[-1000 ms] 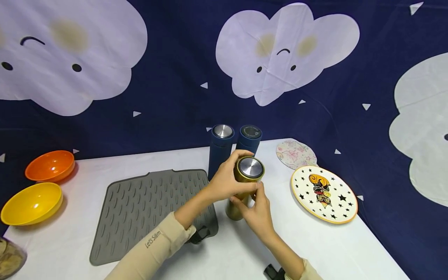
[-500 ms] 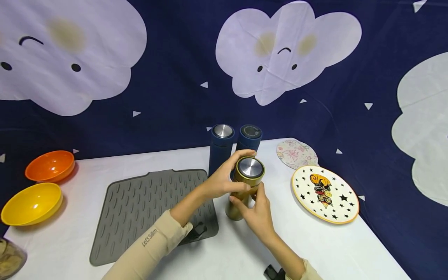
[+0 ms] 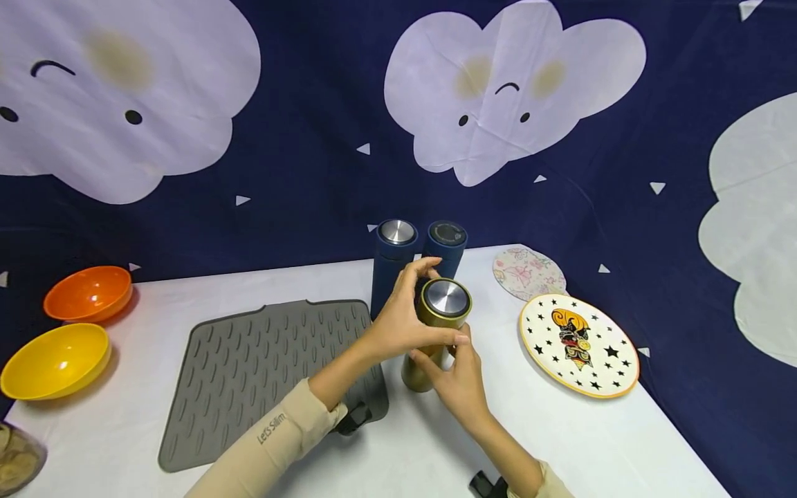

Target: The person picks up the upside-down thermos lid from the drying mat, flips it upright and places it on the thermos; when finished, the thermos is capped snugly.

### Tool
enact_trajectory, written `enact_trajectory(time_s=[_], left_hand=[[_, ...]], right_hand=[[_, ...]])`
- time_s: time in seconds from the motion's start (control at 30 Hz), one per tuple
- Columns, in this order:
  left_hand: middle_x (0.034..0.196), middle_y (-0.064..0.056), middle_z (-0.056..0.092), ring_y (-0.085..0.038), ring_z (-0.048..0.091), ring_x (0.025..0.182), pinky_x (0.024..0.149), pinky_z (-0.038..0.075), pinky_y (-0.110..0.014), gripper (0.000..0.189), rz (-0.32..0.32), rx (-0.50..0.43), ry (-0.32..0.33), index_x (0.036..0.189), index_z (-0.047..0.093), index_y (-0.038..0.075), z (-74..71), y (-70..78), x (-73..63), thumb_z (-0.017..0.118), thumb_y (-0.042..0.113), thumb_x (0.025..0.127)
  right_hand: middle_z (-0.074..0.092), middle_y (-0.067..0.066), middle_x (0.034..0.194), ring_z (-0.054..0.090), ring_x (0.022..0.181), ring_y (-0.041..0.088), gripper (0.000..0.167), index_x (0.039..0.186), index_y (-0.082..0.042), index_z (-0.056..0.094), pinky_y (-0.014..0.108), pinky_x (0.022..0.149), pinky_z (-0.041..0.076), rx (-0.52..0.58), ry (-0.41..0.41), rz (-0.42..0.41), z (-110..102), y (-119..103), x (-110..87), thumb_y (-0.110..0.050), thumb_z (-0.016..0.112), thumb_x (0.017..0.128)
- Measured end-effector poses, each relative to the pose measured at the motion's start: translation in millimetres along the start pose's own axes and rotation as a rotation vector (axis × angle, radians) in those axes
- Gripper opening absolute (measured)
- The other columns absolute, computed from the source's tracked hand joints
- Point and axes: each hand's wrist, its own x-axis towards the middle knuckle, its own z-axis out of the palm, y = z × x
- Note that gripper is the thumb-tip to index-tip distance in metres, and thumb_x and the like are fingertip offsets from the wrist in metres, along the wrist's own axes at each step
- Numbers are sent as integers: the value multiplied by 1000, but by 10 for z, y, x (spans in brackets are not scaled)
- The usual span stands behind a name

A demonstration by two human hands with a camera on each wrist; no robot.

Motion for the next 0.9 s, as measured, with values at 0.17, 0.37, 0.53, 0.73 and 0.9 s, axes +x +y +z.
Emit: enact_trajectory(time_s=[0.17, 0.37, 0.53, 0.73, 0.9], left_hand=[[146, -17, 44, -29, 41, 137, 115, 32, -51, 87, 58, -71, -40, 150, 27, 8, -13, -25, 0, 72, 17, 76], [144, -6, 44, -21, 41, 135, 110, 40, -45, 94, -24, 46, 11, 148, 32, 13, 33, -13, -18, 86, 26, 72], [135, -15, 55, -22, 57, 116, 101, 47, -37, 72, 29, -107, -32, 137, 37, 5, 15, -47, -4, 74, 11, 76], [138, -7, 47, -21, 52, 120, 101, 47, -40, 77, -25, -60, -15, 141, 43, 12, 37, -31, -16, 83, 23, 76], [135, -12, 53, -25, 57, 118, 101, 49, -41, 96, -24, -84, 21, 154, 27, 12, 50, -39, -22, 82, 17, 76]], right_hand=[[62, 14, 127, 61, 117, 31, 66, 131, -6, 44, 55, 95, 51, -6, -5, -13, -2, 12, 3, -15, 84, 80], [61, 13, 127, 60, 120, 29, 63, 130, -6, 44, 54, 97, 51, 23, -25, -1, -6, 15, 8, -12, 83, 80], [62, 15, 126, 61, 118, 31, 64, 130, -6, 44, 55, 96, 51, 7, -7, -17, 5, 14, 14, -13, 83, 80], [62, 12, 125, 60, 118, 29, 61, 127, -6, 46, 55, 96, 51, 24, -12, -7, 0, 21, 6, -12, 83, 80], [61, 14, 126, 60, 119, 31, 61, 129, -5, 45, 55, 95, 51, 8, -11, -32, 1, 34, 4, -11, 82, 81]])
